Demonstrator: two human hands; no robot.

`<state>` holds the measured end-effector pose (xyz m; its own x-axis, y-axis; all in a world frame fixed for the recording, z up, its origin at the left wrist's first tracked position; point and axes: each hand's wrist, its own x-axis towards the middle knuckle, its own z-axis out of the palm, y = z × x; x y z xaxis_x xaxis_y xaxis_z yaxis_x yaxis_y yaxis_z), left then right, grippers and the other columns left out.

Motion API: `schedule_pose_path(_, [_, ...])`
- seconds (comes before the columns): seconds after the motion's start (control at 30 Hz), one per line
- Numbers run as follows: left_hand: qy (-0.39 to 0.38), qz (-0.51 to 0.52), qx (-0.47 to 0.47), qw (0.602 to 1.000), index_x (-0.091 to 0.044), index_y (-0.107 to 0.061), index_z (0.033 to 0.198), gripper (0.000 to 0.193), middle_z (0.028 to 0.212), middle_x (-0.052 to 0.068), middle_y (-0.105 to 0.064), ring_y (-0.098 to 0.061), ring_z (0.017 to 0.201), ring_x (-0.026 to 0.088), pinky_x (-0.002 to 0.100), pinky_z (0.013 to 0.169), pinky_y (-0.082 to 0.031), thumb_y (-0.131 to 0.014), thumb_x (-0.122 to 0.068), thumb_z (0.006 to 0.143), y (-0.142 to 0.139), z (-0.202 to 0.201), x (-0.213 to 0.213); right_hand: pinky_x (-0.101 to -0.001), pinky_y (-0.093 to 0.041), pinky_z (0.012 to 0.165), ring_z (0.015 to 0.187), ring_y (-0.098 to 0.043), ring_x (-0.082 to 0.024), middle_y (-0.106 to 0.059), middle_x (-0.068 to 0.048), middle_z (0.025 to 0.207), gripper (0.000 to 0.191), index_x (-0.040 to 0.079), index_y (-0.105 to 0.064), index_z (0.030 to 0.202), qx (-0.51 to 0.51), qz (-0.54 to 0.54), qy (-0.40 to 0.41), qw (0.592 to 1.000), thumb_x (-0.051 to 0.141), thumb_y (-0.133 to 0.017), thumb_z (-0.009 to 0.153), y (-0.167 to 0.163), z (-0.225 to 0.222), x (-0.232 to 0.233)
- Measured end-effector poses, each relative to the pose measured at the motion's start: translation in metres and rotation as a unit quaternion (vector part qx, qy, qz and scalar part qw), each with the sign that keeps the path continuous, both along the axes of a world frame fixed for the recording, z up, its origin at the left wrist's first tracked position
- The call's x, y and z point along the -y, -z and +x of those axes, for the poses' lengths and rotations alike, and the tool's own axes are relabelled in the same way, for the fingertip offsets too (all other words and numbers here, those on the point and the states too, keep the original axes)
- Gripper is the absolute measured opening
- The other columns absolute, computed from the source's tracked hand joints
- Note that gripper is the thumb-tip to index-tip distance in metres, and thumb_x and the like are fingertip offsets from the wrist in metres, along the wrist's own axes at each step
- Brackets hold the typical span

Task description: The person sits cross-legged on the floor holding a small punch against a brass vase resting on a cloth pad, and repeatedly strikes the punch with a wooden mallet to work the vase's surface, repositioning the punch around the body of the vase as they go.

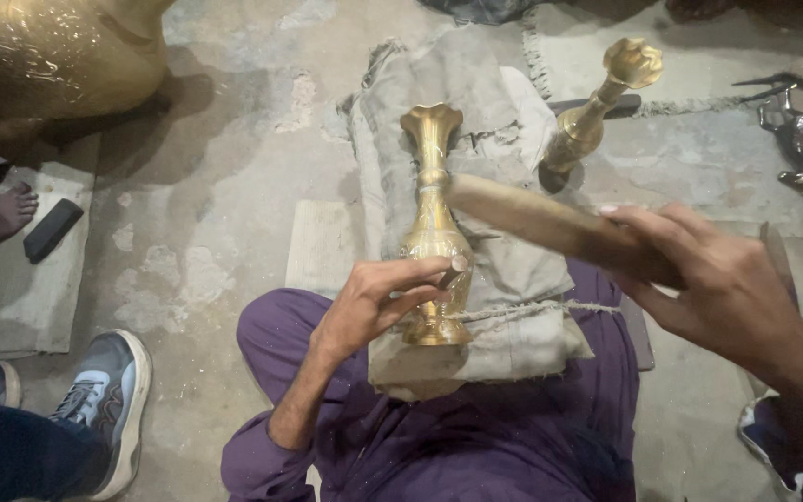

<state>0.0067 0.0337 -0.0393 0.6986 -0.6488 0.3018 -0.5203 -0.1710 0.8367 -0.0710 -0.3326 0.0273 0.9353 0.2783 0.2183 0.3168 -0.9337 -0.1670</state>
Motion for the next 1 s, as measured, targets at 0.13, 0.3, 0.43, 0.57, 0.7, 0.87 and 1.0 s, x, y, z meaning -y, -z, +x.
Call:
schedule_pose_path(0.13, [0.000,-0.005,-0.003,1.000,-0.008,-0.067,0.134,0.041,0.119,0.011,-0.078,-0.080,0.102,0.020,0.033,0.086,-0.066,-0.074,-0.009,0.093,0.000,-0.002,-0.001,-0.0354,-0.062,0.065,0.081,-0.071,-0.024,-0.070,-0.018,0.116,0.076,0.018,-0.045,0.155,0.055,0.086,-0.025,0.994,0.026,-0.073,0.085,0.003,-0.005,0.004])
schedule_pose_path(0.3, [-0.012,0.006,-0.008,1.000,-0.008,-0.071,0.126,0.031,0.112,0.008,-0.081,-0.081,0.101,0.018,0.030,0.084,-0.067,-0.075,-0.009,0.095,0.001,0.000,0.000,-0.0342,-0.058,0.053,0.069,-0.072,-0.019,-0.077,-0.008,0.109,0.059,0.029,-0.054,0.148,0.053,-0.145,-0.024,0.988,0.035,-0.074,0.093,0.009,-0.001,0.007])
schedule_pose_path(0.43, [-0.020,-0.020,-0.013,1.000,-0.006,-0.068,0.129,0.036,0.115,0.011,-0.079,-0.080,0.102,0.019,0.031,0.083,-0.065,-0.076,-0.009,0.094,0.000,-0.001,0.002,-0.0303,-0.058,0.072,0.087,-0.068,-0.019,-0.066,-0.013,0.116,0.059,0.015,-0.044,0.149,0.063,0.178,-0.025,0.982,0.032,-0.064,0.096,0.006,-0.001,0.000])
schedule_pose_path(0.57, [-0.016,-0.027,-0.027,0.999,-0.006,-0.067,0.131,0.039,0.112,0.010,-0.080,-0.081,0.100,0.018,0.031,0.083,-0.065,-0.076,-0.010,0.093,-0.001,0.000,0.004,-0.0320,-0.060,0.064,0.075,-0.072,-0.017,-0.077,-0.004,0.104,0.056,0.023,-0.060,0.145,0.038,-0.221,-0.009,0.975,0.024,-0.074,0.091,-0.012,-0.003,0.000])
schedule_pose_path(0.7, [-0.009,-0.025,0.014,1.000,-0.008,-0.067,0.134,0.041,0.112,0.010,-0.079,-0.079,0.100,0.018,0.031,0.085,-0.064,-0.076,-0.011,0.094,0.001,0.002,0.005,-0.0352,-0.061,0.077,0.085,-0.072,-0.023,-0.072,-0.009,0.110,0.071,0.018,-0.054,0.153,0.060,-0.048,-0.003,0.997,0.018,-0.074,0.085,-0.022,-0.005,-0.002])
schedule_pose_path(0.87, [-0.012,-0.013,0.021,1.000,-0.012,-0.068,0.133,0.041,0.111,0.008,-0.080,-0.079,0.097,0.017,0.031,0.082,-0.066,-0.077,-0.015,0.093,0.007,0.004,0.009,-0.0353,-0.061,0.073,0.076,-0.072,-0.020,-0.075,-0.006,0.103,0.071,0.020,-0.054,0.153,0.000,-0.114,0.011,0.993,0.017,-0.077,0.087,-0.027,-0.005,-0.007])
schedule_pose_path(1.0, [-0.011,-0.030,-0.012,0.999,-0.012,-0.066,0.135,0.042,0.111,0.009,-0.080,-0.080,0.099,0.018,0.032,0.082,-0.067,-0.075,-0.015,0.094,0.007,0.004,0.008,-0.0354,-0.058,0.072,0.085,-0.070,-0.022,-0.070,-0.010,0.106,0.063,0.011,-0.050,0.147,0.061,0.042,-0.005,0.997,0.015,-0.072,0.088,-0.028,-0.002,-0.014])
